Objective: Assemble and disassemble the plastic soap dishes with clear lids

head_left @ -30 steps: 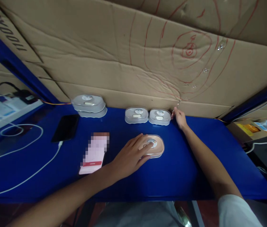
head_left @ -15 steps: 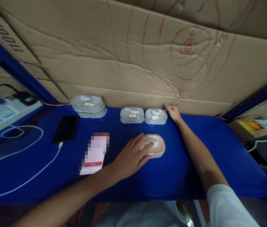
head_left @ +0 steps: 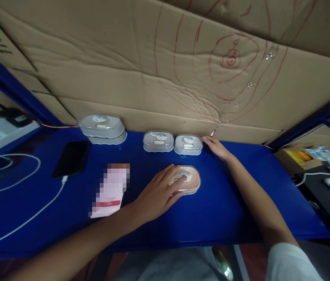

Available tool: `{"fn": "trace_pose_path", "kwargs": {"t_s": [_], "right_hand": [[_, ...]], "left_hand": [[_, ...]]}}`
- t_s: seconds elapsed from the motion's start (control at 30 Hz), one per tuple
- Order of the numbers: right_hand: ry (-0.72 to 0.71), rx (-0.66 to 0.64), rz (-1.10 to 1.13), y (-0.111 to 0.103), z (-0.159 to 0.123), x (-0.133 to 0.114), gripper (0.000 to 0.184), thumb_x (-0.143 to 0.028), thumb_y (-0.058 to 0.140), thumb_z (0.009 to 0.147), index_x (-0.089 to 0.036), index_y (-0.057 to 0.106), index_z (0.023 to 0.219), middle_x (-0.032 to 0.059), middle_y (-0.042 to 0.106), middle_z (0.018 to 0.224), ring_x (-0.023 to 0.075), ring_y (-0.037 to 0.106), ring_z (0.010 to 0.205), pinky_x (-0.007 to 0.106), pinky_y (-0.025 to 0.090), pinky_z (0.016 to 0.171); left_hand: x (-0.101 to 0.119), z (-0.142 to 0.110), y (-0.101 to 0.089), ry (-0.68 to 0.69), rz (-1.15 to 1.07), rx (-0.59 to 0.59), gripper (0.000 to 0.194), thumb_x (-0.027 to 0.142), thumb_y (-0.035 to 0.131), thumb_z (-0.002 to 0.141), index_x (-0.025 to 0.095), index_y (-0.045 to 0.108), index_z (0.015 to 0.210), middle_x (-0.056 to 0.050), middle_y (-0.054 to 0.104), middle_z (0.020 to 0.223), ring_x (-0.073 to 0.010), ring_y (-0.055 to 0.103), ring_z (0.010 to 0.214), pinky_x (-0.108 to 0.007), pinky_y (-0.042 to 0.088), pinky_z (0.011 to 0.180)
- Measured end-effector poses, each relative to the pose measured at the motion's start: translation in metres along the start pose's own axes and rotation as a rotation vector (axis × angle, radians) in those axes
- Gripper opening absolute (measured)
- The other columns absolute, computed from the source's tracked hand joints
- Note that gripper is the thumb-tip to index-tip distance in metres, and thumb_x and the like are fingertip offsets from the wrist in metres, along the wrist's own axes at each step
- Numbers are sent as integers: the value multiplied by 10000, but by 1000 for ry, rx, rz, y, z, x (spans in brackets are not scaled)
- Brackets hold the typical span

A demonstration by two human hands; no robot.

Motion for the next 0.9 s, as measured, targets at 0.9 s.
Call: {"fn": "trace_pose_path", "kwargs": {"t_s": [0.9], "right_hand": [[-628, -412, -383, 115, -62, -184, 349, -202, 511, 1073, -243, 659, 1386, 99, 681, 1420, 255, 637, 1318, 470, 497, 1114]], "left_hand": [[-22, 0, 6, -156, -96, -113, 634, 360, 626, 1023, 309, 396, 1611, -169, 268, 1713, -404, 463, 1497, -585, 481, 1168]]}}
Point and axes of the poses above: each hand's wrist, its own z-axis towards the middle knuckle, its own y-axis out of the palm, x = y × z, the point moved 9 cm from there along z, towards the middle knuckle
